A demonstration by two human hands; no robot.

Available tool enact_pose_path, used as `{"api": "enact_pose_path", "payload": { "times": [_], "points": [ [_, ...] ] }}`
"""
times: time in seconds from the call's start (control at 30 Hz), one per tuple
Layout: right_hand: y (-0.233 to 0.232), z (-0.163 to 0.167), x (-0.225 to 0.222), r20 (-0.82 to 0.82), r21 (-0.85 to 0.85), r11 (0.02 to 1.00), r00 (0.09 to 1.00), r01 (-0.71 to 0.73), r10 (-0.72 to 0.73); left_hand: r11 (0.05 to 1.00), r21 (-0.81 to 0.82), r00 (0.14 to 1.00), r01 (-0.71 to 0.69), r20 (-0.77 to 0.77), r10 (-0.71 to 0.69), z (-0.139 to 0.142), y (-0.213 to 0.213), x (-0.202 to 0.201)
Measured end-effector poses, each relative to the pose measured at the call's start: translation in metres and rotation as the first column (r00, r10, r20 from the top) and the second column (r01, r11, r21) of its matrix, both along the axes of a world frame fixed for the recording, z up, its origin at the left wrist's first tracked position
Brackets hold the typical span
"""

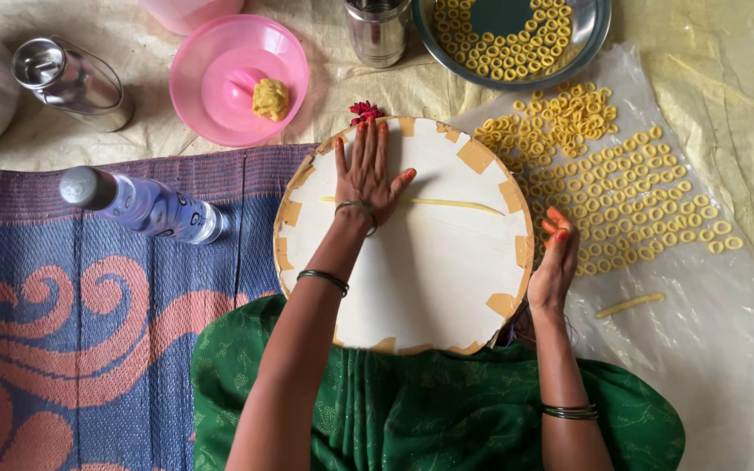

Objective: The person rolls small pieces of yellow dough into thin ropes on a white circular board, then shapes them into small rings by hand. The finished rings are placed on a plastic sheet and in a metal tray nearby.

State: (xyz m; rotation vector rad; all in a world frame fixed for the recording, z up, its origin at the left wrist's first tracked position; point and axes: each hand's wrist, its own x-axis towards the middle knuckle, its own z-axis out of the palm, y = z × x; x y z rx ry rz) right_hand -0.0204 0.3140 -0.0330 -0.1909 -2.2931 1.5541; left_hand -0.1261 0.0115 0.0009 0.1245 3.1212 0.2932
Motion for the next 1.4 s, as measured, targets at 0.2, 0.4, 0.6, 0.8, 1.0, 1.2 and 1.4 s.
{"api": "enact_pose_path", "payload": {
  "times": [0.2,0.4,0.6,0.8,1.0,1.2,1.4],
  "points": [
    [0.002,0.005,0.000,0.033,-0.055,0.998,0.999,0.025,-0.024,0.986,-0.063,0.988,0.157,0.013,-0.157,-0.001,-0.005,0.043],
    [-0.003,0.009,0.004,0.016,-0.080,0.997,1.000,0.010,-0.009,0.964,-0.115,0.971,0.239,0.032,-0.237,0.002,-0.003,0.120],
    [-0.006,0.013,0.006,0.016,-0.075,0.997,1.000,0.004,-0.003,0.955,0.007,0.955,0.295,0.021,-0.295,-0.002,0.042,0.136],
    [-0.005,0.010,0.002,0.001,-0.084,0.996,1.000,0.004,-0.004,0.992,-0.064,0.993,0.112,0.032,-0.110,-0.002,0.054,0.049],
    [-0.001,0.007,-0.001,0.024,-0.079,0.997,1.000,0.019,-0.017,0.997,-0.038,0.997,0.071,0.030,-0.070,-0.004,0.054,0.004],
    [-0.002,0.007,0.000,0.040,-0.084,0.996,0.999,0.031,-0.028,0.970,-0.067,0.972,0.233,0.025,-0.232,-0.005,0.048,0.066],
    [-0.004,0.012,0.004,0.026,-0.107,0.994,1.000,0.018,-0.015,0.927,-0.186,0.939,0.326,0.176,-0.295,0.011,0.057,0.141]
  ]
}}
